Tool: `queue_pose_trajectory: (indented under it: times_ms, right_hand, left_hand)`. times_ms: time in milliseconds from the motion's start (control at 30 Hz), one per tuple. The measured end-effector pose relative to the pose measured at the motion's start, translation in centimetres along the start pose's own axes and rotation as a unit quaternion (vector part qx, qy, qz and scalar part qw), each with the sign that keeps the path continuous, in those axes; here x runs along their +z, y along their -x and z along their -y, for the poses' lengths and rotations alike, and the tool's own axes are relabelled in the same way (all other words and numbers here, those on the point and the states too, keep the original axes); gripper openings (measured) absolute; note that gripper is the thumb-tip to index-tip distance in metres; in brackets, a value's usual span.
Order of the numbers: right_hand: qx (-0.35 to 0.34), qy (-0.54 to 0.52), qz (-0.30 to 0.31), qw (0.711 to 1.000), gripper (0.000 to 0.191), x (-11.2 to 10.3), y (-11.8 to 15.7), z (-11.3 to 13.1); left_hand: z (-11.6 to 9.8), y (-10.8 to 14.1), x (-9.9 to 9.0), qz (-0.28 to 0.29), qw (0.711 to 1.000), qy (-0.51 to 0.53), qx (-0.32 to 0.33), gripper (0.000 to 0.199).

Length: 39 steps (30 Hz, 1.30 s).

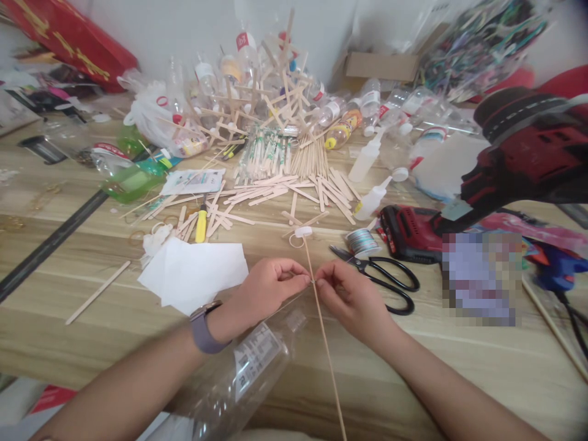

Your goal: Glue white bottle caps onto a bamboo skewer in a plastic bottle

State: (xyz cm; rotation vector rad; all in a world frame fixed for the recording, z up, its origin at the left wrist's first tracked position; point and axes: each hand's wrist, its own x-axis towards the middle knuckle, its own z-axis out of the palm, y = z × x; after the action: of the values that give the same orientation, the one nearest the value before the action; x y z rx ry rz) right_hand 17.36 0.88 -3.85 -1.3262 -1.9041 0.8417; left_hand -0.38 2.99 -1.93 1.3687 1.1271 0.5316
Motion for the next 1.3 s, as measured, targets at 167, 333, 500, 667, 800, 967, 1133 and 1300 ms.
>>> queue_pose_trajectory:
  times_ms: [167, 333, 500, 667, 800, 967, 1133, 1300]
  right_hand:
    - [-0.020, 0.030, -0.006, 0.999, 0.010, 0.2, 0.0, -0.1]
    - [-0.011, 0.024, -0.010, 1.000, 0.011, 0.3, -0.1, -0.1]
    - [-0.012, 0.025, -0.013, 1.000, 0.010, 0.3, 0.2, -0.1]
    - [-0.009, 0.038, -0.016, 0.999, 0.009, 0.5, 0.4, 0.1]
    - [-0.019, 0.041, -0.005, 0.999, 0.009, 0.7, 0.4, 0.2]
    - [-0.032, 0.043, -0.007, 0.999, 0.009, 0.7, 0.4, 0.2]
    - [0.004, 0.021, 0.012, 1.000, 0.008, 0.3, 0.2, 0.4]
    - [0.028, -0.004, 0.011, 1.000, 0.009, -0.2, -0.1, 0.5]
  left_hand:
    - [0.1, 0.0, 0.1, 0.011, 0.998, -0.065, 0.022, 0.020]
    - [-0.2, 0.5, 0.2, -0.008, 0.991, -0.131, 0.039, 0.018]
    - [-0.5, 1.1, 0.2, -0.036, 0.951, -0.285, 0.116, 0.019]
    - [-0.2, 1.1, 0.0, -0.035, 0.924, -0.348, 0.156, 0.025]
    - [-0.2, 1.0, 0.1, -0.038, 0.930, -0.333, 0.152, 0.026]
    - [-0.5, 0.9, 0.3, -0.041, 0.949, -0.295, 0.101, 0.026]
    - [-0.7, 0.7, -0.1, -0.024, 0.965, -0.246, 0.087, 0.030]
    - [-0.7, 0.7, -0.8, 0.004, 0.965, -0.238, 0.106, 0.033]
